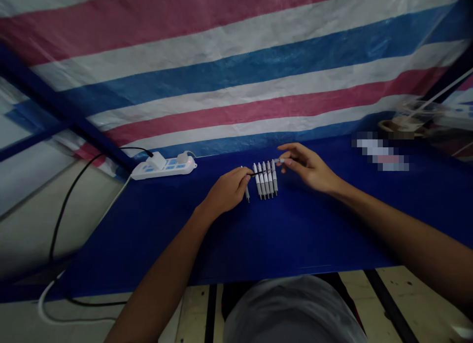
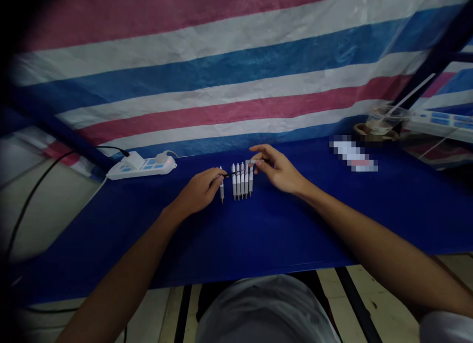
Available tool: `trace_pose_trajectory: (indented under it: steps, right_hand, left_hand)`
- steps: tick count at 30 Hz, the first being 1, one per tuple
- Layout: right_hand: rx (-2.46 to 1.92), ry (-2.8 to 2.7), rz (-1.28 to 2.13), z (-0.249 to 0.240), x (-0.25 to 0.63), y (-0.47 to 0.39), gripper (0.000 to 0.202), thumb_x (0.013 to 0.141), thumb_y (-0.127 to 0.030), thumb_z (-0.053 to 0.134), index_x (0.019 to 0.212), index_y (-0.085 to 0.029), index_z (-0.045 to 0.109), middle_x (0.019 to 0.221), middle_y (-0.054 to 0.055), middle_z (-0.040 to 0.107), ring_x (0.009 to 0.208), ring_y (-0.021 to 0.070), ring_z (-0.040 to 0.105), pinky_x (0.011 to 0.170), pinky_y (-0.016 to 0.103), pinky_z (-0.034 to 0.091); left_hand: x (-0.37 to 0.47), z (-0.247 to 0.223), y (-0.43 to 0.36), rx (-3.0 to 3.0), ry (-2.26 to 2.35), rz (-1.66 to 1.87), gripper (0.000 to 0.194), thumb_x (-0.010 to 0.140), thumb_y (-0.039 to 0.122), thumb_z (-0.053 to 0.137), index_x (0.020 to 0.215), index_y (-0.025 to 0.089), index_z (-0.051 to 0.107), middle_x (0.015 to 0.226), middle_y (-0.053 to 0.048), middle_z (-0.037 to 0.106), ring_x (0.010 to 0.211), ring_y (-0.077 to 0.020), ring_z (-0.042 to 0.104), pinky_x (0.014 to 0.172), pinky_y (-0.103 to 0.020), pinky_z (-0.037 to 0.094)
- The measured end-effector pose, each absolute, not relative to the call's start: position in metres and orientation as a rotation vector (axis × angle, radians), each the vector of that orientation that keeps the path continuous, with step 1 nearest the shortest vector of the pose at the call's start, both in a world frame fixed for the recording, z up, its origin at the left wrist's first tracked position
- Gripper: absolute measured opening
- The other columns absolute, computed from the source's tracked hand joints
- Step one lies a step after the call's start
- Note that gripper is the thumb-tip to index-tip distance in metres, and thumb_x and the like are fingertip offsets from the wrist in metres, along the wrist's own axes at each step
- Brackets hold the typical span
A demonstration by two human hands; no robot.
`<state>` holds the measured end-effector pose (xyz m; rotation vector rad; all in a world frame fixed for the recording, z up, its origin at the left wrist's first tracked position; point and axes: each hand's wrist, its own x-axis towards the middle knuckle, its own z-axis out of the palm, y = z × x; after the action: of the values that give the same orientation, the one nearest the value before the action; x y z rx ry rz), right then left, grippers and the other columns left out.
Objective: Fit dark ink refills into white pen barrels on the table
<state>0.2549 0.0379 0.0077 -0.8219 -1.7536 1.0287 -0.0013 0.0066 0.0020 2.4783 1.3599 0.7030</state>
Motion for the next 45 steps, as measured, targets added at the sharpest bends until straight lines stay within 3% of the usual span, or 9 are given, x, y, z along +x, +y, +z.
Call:
trace_pose_trajectory:
  steps: [3,8,16,20,23,30,38,45]
  right_hand:
    - [-0.911,-1.804,0.961,0.008,0.253,0.037,0.036,0.094,-0.051,0.059,0.114,-0.023,0.068,0.093,0.004,0.067,0.083,0.0197,0.06,0.08,0.038,0.049]
    - [-0.955,-1.991,0.973,0.005,0.247,0.031,0.031,0.086,-0.048,0.07,0.098,-0.021,0.076,0.068,-0.002,0.058,0.06,0.0136,0.047,0.06,0.03,0.039]
    - [-0.93,-2.016,0.898,0.001,0.243,0.029,0.026,0.086,-0.043,0.07,0.091,-0.02,0.08,0.075,0.001,0.069,0.06,0.0128,0.051,0.058,0.029,0.038]
    - [-0.977,-1.974,0.896,0.004,0.245,0.029,0.029,0.087,-0.047,0.069,0.087,-0.02,0.08,0.068,0.001,0.066,0.057,0.0126,0.048,0.053,0.028,0.034]
    - [-1.057,-1.912,0.873,0.006,0.249,0.032,0.034,0.087,-0.051,0.068,0.085,-0.019,0.079,0.061,-0.001,0.059,0.052,0.0115,0.042,0.049,0.028,0.029]
    - [-1.088,-1.804,0.805,0.01,0.256,0.039,0.039,0.083,-0.057,0.071,0.08,-0.019,0.079,0.065,0.002,0.062,0.057,0.0132,0.045,0.052,0.029,0.032]
    - [-1.093,-1.82,0.776,0.006,0.256,0.04,0.047,0.086,-0.065,0.067,0.074,-0.02,0.074,0.062,0.001,0.057,0.058,0.0136,0.042,0.052,0.029,0.032]
    - [-1.079,-1.837,0.775,0.008,0.255,0.038,0.053,0.088,-0.069,0.063,0.069,-0.021,0.072,0.056,-0.003,0.047,0.053,0.0113,0.035,0.051,0.029,0.029]
  left_hand:
    - [-0.001,0.002,0.006,2.476,1.37,0.683,0.033,0.105,0.027,0.036,0.117,0.019,0.067,0.112,-0.009,0.074,0.103,-0.0246,0.07,0.094,-0.041,0.056]
    - [0.0,0.002,0.004,2.494,1.324,0.662,0.035,0.106,0.028,0.036,0.121,0.019,0.066,0.113,-0.009,0.074,0.102,-0.0238,0.07,0.094,-0.04,0.056]
    - [0.005,0.002,0.001,2.538,1.259,0.655,0.035,0.107,0.028,0.035,0.122,0.019,0.066,0.112,-0.008,0.074,0.103,-0.0226,0.07,0.095,-0.039,0.056]
    - [0.004,0.004,0.002,2.472,1.248,0.696,0.031,0.106,0.027,0.041,0.128,0.02,0.063,0.118,-0.009,0.075,0.109,-0.023,0.071,0.098,-0.04,0.055]
    - [-0.001,0.006,0.005,2.364,1.331,0.78,0.023,0.103,0.026,0.051,0.124,0.02,0.061,0.107,-0.007,0.077,0.101,-0.0222,0.073,0.091,-0.038,0.057]
    - [-0.012,0.01,0.013,2.295,1.507,0.878,0.005,0.096,0.022,0.065,0.101,0.02,0.064,0.1,-0.005,0.078,0.093,-0.0208,0.072,0.088,-0.037,0.056]
    - [-0.01,0.009,0.013,2.352,1.486,0.857,0.008,0.094,0.02,0.069,0.102,0.02,0.071,0.095,-0.003,0.077,0.089,-0.02,0.071,0.084,-0.035,0.055]
    - [-0.006,0.01,0.009,2.355,1.44,0.854,0.016,0.1,0.028,0.061,0.11,0.022,0.072,0.106,-0.005,0.079,0.097,-0.0213,0.074,0.09,-0.035,0.057]
